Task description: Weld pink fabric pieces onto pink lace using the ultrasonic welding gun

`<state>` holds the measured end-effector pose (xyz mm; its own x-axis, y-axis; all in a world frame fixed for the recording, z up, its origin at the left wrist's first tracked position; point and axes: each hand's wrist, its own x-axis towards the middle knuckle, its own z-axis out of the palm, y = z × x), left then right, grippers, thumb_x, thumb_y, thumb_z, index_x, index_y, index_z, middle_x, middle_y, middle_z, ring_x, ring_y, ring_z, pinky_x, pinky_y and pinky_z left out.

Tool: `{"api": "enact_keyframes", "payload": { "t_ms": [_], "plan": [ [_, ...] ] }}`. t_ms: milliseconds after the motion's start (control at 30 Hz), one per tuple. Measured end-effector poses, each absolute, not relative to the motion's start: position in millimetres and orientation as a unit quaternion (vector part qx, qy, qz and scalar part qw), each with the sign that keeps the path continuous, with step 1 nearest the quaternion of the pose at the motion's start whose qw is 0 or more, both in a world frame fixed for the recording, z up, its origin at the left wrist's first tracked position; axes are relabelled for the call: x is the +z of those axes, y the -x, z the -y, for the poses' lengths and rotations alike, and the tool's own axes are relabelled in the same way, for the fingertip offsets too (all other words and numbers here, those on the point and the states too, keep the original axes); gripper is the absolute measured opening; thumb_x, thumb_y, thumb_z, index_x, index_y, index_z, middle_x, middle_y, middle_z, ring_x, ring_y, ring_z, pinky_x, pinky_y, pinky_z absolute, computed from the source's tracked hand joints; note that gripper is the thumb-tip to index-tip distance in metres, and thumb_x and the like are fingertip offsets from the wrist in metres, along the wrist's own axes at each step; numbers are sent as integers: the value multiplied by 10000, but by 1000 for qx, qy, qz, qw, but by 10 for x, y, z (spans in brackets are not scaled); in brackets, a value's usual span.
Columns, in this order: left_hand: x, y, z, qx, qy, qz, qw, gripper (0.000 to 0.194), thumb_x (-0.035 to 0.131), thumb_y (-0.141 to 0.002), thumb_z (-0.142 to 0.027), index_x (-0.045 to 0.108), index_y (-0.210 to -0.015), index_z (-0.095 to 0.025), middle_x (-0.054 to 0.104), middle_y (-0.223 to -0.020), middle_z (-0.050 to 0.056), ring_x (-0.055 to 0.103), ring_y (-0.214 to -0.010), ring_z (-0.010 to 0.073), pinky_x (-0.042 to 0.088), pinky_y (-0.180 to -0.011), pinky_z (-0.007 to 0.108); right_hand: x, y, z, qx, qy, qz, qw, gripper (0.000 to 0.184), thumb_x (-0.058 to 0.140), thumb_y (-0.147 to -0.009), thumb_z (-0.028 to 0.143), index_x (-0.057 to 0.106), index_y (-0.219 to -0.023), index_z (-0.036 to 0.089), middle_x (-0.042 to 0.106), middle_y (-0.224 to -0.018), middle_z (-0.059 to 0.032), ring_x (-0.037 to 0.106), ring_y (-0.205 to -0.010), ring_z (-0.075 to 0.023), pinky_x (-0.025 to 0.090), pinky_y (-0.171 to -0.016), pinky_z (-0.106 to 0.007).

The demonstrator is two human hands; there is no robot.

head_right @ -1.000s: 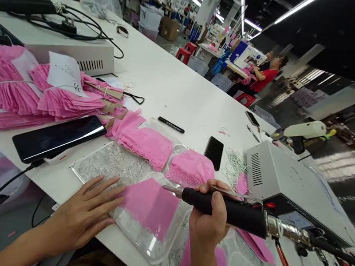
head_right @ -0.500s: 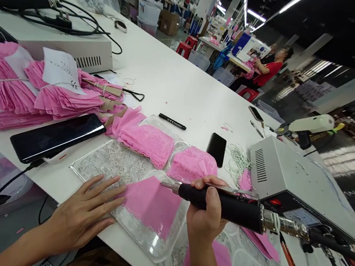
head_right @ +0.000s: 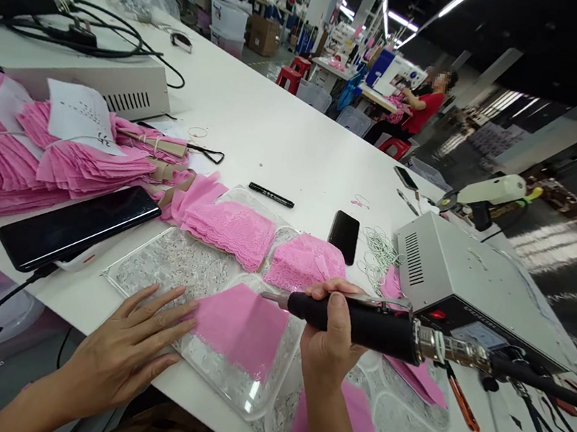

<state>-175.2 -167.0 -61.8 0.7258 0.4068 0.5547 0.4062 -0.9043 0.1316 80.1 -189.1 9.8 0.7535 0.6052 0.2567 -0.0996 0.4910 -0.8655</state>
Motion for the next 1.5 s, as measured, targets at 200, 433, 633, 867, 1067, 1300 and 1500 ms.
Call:
{"api": "enact_keyframes", "payload": {
  "t_ms": [200,433,633,867,1067,1300,1500],
  "plan": [
    [-616,1760,1668,297,-929,-222,1,366,538,-918,-168,569,-1283,-164,576,-1350,76,364,-1387,280,243,-1160,481,122,-804,1900,218,455,273,819,157,681,-699,287,585,-785,197,512,-757,36,525,-616,-83,485,-639,-282],
    [-616,1757,1677,307,-924,-226,5,363,527,-925,-164,556,-1287,-169,578,-1348,73,365,-1388,276,262,-1152,488,89,-733,1868,230,450,281,816,170,691,-694,300,605,-804,204,527,-765,31,531,-610,-89,495,-619,-289],
    [-631,1762,1676,297,-930,-218,10,388,548,-913,-148,546,-1301,-143,555,-1371,90,341,-1397,301,247,-1150,510,79,-749,1876,233,451,293,810,160,704,-704,282,578,-768,207,527,-729,42,537,-608,-91,510,-625,-293],
    [-650,1779,1662,303,-927,-220,15,405,534,-920,-153,529,-1324,-178,560,-1370,72,349,-1396,283,259,-1149,491,82,-742,1845,214,439,324,810,161,707,-729,271,559,-742,207,529,-694,47,540,-597,-94,510,-618,-294],
    [-655,1782,1660,294,-929,-223,14,433,534,-916,-164,510,-1347,-195,556,-1375,66,355,-1394,276,247,-1160,478,115,-796,1878,221,433,308,818,129,678,-731,283,593,-787,204,533,-766,32,537,-627,-94,500,-628,-301],
    [-643,1778,1653,289,-932,-220,7,413,541,-913,-171,532,-1326,-184,568,-1361,71,360,-1392,270,236,-1169,466,155,-892,1981,185,458,296,818,145,676,-683,292,588,-747,197,529,-726,28,523,-591,-101,495,-586,-300],
    [-628,1778,1663,285,-933,-220,7,410,539,-919,-166,526,-1328,-177,553,-1377,73,350,-1396,276,243,-1163,475,138,-906,1986,189,460,297,815,146,689,-680,286,588,-737,197,539,-710,28,531,-581,-104,501,-579,-302]
  ]
}}
